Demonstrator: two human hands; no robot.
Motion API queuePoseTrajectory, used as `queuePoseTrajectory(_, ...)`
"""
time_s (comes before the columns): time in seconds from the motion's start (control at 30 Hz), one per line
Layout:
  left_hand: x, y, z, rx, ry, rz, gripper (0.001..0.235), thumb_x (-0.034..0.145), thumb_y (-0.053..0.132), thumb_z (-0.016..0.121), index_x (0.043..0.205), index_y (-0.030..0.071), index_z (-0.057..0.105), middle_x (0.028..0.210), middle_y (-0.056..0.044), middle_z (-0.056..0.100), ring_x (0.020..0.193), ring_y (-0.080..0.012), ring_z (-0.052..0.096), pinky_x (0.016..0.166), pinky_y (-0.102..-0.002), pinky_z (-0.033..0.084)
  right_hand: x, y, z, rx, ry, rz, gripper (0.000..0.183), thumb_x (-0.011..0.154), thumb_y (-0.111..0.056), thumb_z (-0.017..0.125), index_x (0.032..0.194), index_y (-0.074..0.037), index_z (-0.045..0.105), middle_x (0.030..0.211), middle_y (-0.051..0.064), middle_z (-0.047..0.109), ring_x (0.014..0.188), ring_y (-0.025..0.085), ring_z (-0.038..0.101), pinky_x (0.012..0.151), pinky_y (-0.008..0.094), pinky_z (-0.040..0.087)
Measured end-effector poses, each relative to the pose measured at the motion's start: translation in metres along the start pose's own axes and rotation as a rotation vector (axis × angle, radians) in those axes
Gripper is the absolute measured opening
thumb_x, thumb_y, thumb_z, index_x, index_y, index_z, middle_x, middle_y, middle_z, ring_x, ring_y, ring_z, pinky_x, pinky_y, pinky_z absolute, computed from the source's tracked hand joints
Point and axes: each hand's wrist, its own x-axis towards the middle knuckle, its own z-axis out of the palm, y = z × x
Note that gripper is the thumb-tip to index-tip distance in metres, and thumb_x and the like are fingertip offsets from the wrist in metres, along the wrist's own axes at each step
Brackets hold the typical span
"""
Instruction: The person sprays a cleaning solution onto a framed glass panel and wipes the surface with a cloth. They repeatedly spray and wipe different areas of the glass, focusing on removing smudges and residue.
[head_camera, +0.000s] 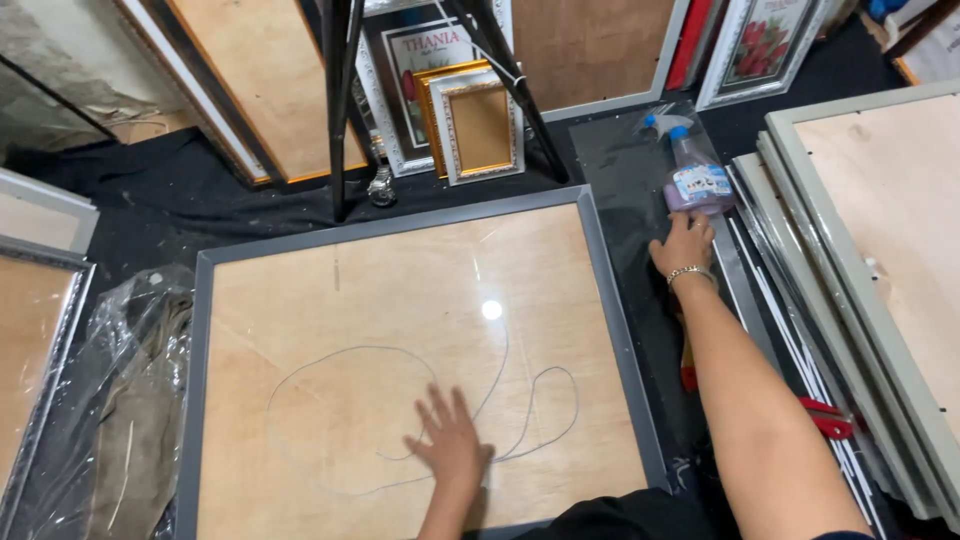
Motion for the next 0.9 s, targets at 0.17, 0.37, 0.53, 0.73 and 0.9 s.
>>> queuePoseTrajectory(0.17,0.009,0.116,-0.033,-0.099,0.066,0.454,0.117,0.085,0.025,0.084,0.167,0.021,0.000,0.174,-0.010,-0.021,0.158,-0.0440,-0.011,0.116,-0.079,0.013,0.004,-0.018,-0.019,-0.057,-0.109,0.139,0.057,0.086,-0.028,0.072,0.138,-0.012,0.052,0.148,0.021,0.036,0.132,0.043,0.039,0.106,0.055,0.044)
queuePoseTrajectory(0.37,0.042,0.193,-0.050,0.002,0.102,0.535,0.114,0.085,0.020,0.081,0.168,0.024,0.004,0.175,-0.011,-0.014,0.158,-0.0467,-0.009,0.110,-0.086,0.014,0.014,-0.044,-0.049,-0.003,-0.117,0.185,0.064,0.093,-0.024,0.070,0.149,-0.012,0.041,0.160,0.020,0.022,0.146,0.042,0.028,0.119,0.055,0.036)
queuePoseTrajectory(0.53,0.054,0.207,-0.050,0.055,0.045,0.475,0.117,0.084,0.016,0.081,0.168,0.021,0.000,0.174,-0.012,-0.016,0.157,-0.0493,-0.009,0.107,-0.089,0.018,0.046,-0.034,-0.057,0.016,-0.164,0.192,0.088,0.089,-0.039,0.077,0.160,-0.018,0.029,0.169,0.015,0.009,0.157,0.037,0.011,0.126,0.054,0.024)
queuePoseTrajectory(0.73,0.056,0.209,-0.053,0.078,-0.031,0.471,0.118,0.085,0.015,0.079,0.168,0.019,-0.004,0.173,-0.015,-0.019,0.155,-0.0521,-0.012,0.105,-0.091,0.016,0.033,-0.018,-0.037,-0.105,-0.138,0.116,0.085,0.087,-0.044,0.073,0.160,-0.028,0.033,0.168,0.016,0.024,0.155,0.039,0.018,0.123,0.067,0.009)
queuePoseTrajectory(0.9,0.057,0.211,-0.054,0.057,-0.046,0.467,0.119,0.084,0.012,0.079,0.168,0.019,-0.005,0.173,-0.014,-0.021,0.155,-0.0522,-0.013,0.106,-0.091,0.014,-0.017,-0.021,-0.051,-0.220,0.223,-0.037,0.042,0.099,-0.062,0.060,0.098,-0.020,0.062,0.105,0.008,0.071,0.117,0.033,0.058,0.108,0.064,0.027)
